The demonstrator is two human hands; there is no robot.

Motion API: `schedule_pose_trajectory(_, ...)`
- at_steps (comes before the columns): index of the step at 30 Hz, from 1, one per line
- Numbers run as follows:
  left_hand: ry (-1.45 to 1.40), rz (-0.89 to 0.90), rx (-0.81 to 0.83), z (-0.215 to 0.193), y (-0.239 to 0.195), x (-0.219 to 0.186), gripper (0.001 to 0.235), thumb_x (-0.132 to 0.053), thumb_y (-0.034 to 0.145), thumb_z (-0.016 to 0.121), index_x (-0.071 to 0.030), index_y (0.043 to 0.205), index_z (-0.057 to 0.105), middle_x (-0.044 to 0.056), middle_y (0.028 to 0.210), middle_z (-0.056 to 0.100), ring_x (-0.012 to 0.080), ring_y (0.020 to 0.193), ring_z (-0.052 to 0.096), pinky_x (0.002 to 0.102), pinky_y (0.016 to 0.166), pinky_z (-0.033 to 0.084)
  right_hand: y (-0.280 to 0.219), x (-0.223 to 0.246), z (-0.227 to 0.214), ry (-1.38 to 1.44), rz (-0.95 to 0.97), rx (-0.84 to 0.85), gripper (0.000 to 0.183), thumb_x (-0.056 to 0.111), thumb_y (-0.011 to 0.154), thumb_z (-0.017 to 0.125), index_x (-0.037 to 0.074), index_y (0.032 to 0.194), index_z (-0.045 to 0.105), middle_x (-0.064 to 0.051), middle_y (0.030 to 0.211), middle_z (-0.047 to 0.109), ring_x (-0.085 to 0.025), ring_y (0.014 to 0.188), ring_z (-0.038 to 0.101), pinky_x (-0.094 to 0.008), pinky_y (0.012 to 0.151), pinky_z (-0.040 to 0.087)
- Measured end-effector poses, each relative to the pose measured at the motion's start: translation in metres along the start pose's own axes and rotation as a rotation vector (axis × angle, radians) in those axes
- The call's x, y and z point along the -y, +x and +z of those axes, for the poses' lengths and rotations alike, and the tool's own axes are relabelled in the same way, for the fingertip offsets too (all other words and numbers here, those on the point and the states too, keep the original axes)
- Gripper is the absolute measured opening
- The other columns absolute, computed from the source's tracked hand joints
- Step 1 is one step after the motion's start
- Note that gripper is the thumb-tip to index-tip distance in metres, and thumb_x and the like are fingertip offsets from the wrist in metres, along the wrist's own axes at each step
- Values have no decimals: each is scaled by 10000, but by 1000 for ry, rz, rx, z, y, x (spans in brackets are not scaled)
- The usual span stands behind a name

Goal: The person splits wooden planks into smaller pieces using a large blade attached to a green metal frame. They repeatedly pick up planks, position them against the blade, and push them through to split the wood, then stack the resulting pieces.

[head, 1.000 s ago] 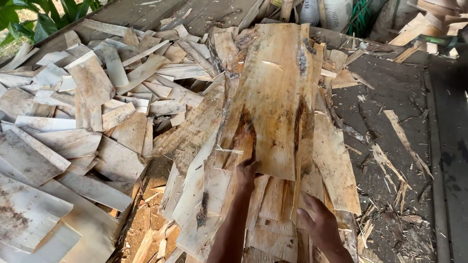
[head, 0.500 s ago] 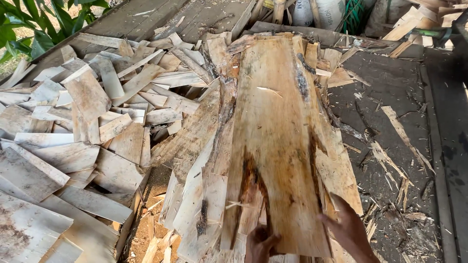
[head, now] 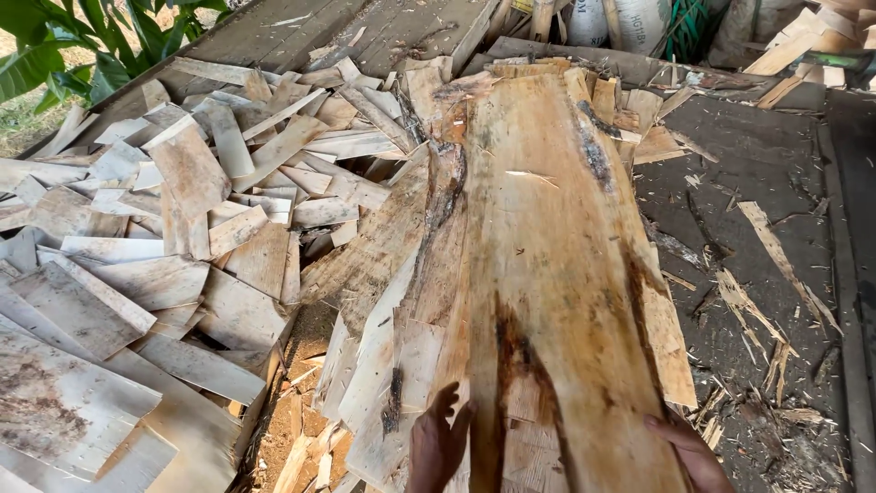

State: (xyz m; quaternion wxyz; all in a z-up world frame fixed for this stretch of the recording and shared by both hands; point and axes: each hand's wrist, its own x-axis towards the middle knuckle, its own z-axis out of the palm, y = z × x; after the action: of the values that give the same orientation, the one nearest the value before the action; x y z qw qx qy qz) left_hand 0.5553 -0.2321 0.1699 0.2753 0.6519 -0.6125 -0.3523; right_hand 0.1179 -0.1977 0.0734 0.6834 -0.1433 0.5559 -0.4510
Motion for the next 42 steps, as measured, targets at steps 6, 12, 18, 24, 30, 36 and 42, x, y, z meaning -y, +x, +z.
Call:
schedule_pose_trajectory(6,-1232,-475,436,29,41,28,585,-392,957,639,-3,1390,588,156,1261,741,296,1055,772,409,882,629,40,-38,-51,-124,-93,22,836,157,762,785,6,1524,478,-182,1396,665,-341,1331,575,-427,1123,399)
schedule_pose_trajectory(12,-1248,-440,448,91,59,57,394,-160,893,685,-4,1241,585,191,922,714,319,751,703,446,606,600,-50,20,48,-609,-43,-302,1020,328,772,813,115,1635,313,-207,1619,398,-342,1512,338,-526,1249,226)
schedule_pose_trajectory(18,-1165,-443,354,108,42,33,391,-101,894,715,20,1260,650,140,890,727,250,713,683,380,608,570,-120,39,86,-772,-107,-198,1015,408,802,815,28,1579,284,-266,1570,444,-365,1470,498,-472,1225,304)
schedule_pose_trajectory(24,-1200,-462,418,90,43,-43,444,-111,893,730,-49,1302,570,100,1005,782,221,836,729,390,742,603,-125,-8,12,-800,-547,-288,865,266,704,873,-2,1449,523,-207,1370,693,-319,1329,616,-425,1139,372)
schedule_pose_trajectory(30,-1156,-26,567,142,59,-78,450,-196,924,761,50,1285,654,122,1027,757,192,872,671,358,766,541,-147,-20,-58,-505,-688,-462,768,153,711,826,9,1421,569,-195,1318,715,-307,1259,653,-441,1098,433)
schedule_pose_trajectory(36,-979,211,550,156,38,-143,524,-270,893,766,-24,1340,645,63,1135,750,169,1030,659,347,931,523,-192,-53,-107,-101,-819,-599,685,17,719,777,25,1387,624,-179,1256,742,-290,1174,698,-456,1049,508)
schedule_pose_trajectory(42,-757,118,693,239,-22,-143,512,-259,913,758,-39,1341,583,66,1193,756,179,1092,681,330,978,509,-254,-39,-171,-358,-702,-579,550,111,837,751,-56,1355,669,-136,1444,667,-250,1341,601,-388,1138,413)
